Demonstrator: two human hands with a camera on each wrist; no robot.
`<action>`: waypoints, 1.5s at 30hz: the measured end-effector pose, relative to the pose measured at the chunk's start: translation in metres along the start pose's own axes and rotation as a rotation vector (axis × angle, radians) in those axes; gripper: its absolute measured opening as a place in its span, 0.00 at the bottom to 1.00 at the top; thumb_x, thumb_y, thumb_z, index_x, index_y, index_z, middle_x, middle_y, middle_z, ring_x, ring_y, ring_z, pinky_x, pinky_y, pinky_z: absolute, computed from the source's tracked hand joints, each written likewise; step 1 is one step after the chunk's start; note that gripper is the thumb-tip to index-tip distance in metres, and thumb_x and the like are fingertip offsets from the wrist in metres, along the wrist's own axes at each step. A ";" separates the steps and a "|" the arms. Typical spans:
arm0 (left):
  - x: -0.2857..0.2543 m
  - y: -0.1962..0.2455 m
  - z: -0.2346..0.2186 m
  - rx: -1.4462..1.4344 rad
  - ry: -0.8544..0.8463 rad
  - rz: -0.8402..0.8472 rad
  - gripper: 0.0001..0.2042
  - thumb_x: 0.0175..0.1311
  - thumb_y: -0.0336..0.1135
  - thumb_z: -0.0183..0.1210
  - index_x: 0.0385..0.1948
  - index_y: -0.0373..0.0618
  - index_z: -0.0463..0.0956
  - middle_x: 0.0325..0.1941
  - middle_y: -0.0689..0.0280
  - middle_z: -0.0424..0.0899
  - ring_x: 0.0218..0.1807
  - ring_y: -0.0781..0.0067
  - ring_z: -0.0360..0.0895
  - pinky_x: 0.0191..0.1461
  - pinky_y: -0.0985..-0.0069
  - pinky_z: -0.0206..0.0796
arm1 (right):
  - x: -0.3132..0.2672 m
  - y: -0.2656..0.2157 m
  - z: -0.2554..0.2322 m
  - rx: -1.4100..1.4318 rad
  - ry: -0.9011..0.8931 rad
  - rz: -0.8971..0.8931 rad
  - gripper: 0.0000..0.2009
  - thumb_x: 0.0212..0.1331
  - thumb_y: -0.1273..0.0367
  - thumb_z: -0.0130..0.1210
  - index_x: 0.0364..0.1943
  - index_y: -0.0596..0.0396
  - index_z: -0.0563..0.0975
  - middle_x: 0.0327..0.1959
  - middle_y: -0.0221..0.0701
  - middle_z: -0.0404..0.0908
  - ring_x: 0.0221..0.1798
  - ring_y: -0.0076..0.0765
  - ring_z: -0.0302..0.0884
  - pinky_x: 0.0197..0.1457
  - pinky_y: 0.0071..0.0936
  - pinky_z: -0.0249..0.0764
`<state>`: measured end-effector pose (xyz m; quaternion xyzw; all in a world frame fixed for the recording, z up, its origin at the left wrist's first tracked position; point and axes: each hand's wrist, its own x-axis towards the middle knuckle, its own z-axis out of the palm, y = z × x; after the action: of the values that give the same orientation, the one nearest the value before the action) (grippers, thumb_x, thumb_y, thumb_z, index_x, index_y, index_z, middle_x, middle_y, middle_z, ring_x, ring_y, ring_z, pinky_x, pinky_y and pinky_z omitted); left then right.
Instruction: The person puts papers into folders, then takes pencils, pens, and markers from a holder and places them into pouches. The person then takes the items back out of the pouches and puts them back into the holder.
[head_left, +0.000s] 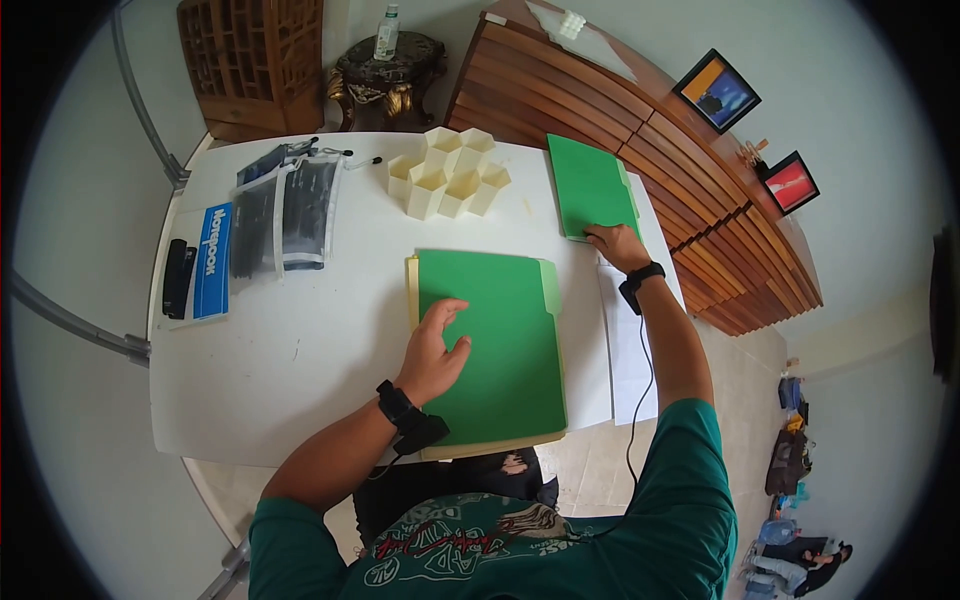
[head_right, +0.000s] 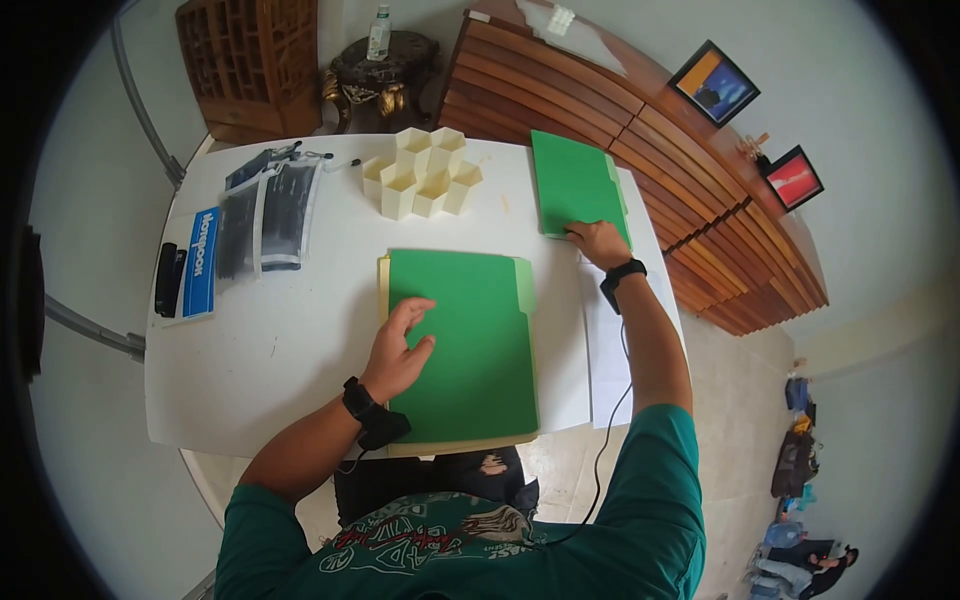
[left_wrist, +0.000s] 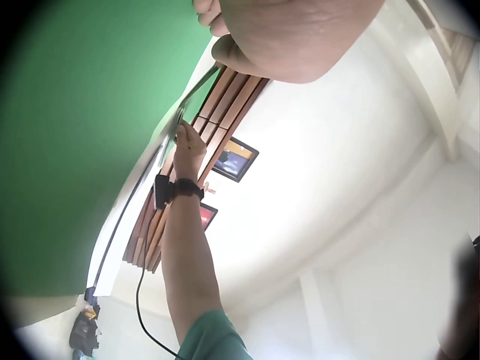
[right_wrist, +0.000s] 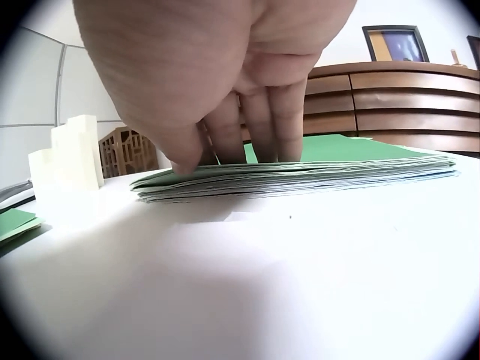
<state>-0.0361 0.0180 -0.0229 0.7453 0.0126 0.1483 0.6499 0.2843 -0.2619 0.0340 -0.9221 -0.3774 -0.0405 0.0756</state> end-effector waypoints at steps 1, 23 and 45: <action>0.000 0.000 0.000 0.004 0.000 -0.009 0.21 0.63 0.21 0.55 0.59 0.39 0.68 0.60 0.54 0.77 0.67 0.56 0.74 0.75 0.61 0.60 | 0.000 -0.001 -0.001 0.010 0.004 -0.002 0.11 0.59 0.67 0.61 0.45 0.52 0.85 0.45 0.45 0.85 0.48 0.56 0.82 0.54 0.45 0.77; 0.001 0.004 -0.001 0.010 -0.018 -0.029 0.20 0.63 0.20 0.55 0.58 0.40 0.69 0.59 0.56 0.78 0.66 0.58 0.74 0.75 0.60 0.61 | 0.013 0.015 -0.008 0.081 -0.112 0.030 0.10 0.62 0.68 0.60 0.44 0.55 0.85 0.44 0.44 0.86 0.47 0.53 0.82 0.53 0.43 0.78; 0.002 0.014 -0.006 -0.621 -0.107 -0.052 0.22 0.68 0.23 0.55 0.64 0.40 0.65 0.64 0.56 0.73 0.67 0.60 0.73 0.73 0.59 0.63 | -0.110 -0.162 -0.108 -0.407 1.027 -0.157 0.06 0.51 0.76 0.69 0.29 0.51 0.82 0.29 0.30 0.81 0.31 0.35 0.80 0.30 0.32 0.73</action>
<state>-0.0378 0.0222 -0.0081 0.5173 -0.0485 0.0892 0.8497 0.0908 -0.2421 0.1435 -0.7490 -0.3444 -0.5620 0.0669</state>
